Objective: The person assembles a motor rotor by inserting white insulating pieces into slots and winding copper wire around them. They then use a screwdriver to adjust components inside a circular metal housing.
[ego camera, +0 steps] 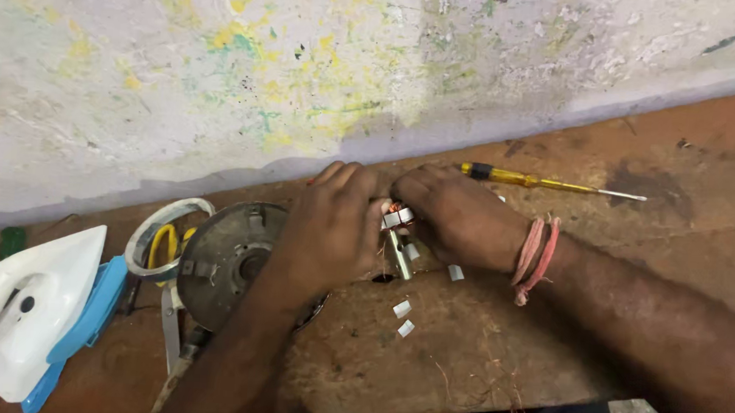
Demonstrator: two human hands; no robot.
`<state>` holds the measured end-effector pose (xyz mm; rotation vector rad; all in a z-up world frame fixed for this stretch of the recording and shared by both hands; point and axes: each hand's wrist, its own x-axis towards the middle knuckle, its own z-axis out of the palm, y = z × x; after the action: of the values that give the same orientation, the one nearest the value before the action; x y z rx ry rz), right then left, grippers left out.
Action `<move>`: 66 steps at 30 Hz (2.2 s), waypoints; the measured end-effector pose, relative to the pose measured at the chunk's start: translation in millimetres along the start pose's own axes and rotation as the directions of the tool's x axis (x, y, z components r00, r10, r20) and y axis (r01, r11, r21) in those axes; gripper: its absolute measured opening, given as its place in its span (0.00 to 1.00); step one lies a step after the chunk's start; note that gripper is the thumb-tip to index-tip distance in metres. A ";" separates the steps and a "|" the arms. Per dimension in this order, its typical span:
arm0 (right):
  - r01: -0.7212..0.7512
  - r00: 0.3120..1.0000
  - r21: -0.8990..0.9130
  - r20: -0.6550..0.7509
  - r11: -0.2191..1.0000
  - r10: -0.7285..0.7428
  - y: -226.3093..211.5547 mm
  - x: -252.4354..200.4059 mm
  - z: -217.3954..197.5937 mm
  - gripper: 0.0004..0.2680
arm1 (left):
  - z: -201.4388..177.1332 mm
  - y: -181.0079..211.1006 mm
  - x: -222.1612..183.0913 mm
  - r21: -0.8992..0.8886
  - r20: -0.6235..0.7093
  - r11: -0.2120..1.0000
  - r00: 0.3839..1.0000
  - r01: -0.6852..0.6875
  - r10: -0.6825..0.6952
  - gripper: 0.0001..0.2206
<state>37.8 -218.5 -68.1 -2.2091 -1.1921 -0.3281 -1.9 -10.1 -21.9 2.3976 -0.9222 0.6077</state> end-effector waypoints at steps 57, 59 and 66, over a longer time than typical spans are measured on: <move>0.281 0.954 0.101 -0.141 0.954 -0.266 -46.0 -22.3 -57.5 0.07 | -11.8 -24.2 -2.5 -0.325 0.334 0.891 0.920 0.317 -0.206 0.12; 0.272 0.961 0.109 -0.082 0.956 -0.264 -47.4 -22.2 -61.3 0.07 | -10.3 -24.2 -1.6 -0.320 0.327 0.898 0.925 0.301 -0.194 0.13; 0.318 0.947 -0.282 0.053 0.905 -0.316 -84.3 -19.4 -40.4 0.06 | -7.6 -20.0 -1.1 -0.356 0.318 0.870 0.920 0.341 -0.230 0.13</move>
<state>-39.8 -221.1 -12.7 -2.2498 -1.5978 -0.6665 9.8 7.8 -22.3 2.1968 -0.6867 -0.0280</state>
